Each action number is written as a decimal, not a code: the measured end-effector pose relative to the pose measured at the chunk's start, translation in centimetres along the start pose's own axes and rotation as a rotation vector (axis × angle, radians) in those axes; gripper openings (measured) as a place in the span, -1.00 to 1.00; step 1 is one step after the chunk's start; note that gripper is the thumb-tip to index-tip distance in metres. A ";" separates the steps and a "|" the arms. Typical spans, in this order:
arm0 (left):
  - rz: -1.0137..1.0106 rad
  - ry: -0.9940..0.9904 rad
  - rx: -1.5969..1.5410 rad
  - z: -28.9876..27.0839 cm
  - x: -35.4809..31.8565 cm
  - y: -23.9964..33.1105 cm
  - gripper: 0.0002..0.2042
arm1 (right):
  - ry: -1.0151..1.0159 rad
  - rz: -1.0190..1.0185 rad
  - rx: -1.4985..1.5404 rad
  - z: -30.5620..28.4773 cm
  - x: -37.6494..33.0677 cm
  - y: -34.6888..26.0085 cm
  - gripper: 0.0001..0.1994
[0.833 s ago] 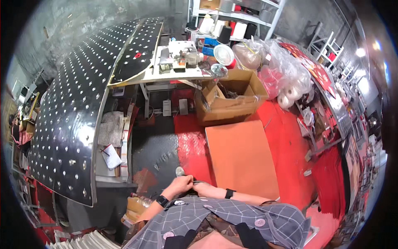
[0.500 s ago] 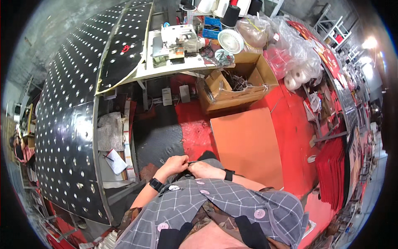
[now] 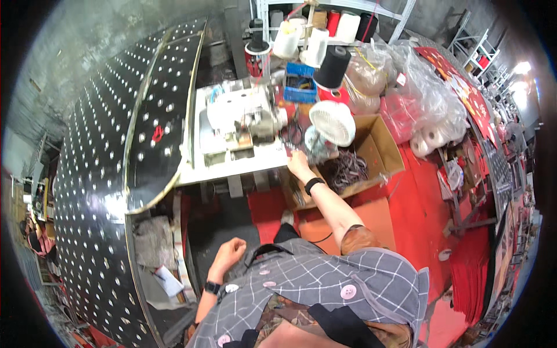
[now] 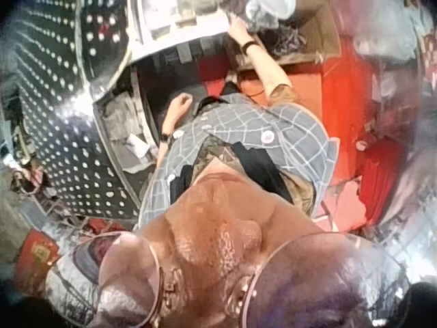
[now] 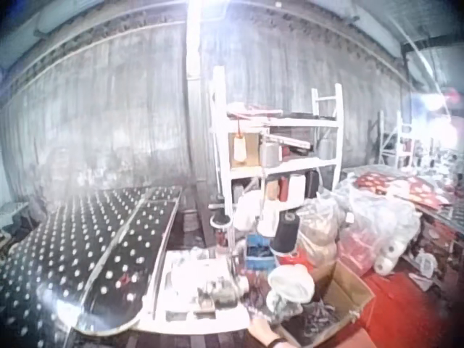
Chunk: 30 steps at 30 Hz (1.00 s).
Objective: Threading an industrial sewing machine and replacing thread spools.
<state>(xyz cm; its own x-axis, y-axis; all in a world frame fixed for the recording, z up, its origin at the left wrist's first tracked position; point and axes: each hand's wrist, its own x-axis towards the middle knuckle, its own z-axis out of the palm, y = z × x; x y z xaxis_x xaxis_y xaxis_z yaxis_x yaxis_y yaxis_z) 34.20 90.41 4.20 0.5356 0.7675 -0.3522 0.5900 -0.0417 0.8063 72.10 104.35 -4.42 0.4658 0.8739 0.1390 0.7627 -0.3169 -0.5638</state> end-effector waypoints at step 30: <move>0.632 0.179 -0.356 1.3 50.7 30.7 -0.78 | -0.154 0.342 0.643 -19.8 -5.7 -7.1 -0.79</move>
<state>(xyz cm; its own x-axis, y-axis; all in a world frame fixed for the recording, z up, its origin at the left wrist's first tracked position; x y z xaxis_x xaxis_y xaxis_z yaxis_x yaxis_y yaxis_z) 80.30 127.17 10.50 0.5831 0.7598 0.2875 -0.0454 -0.3229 0.9453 72.94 94.37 14.89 0.5256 0.8222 -0.2186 0.1519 -0.3435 -0.9268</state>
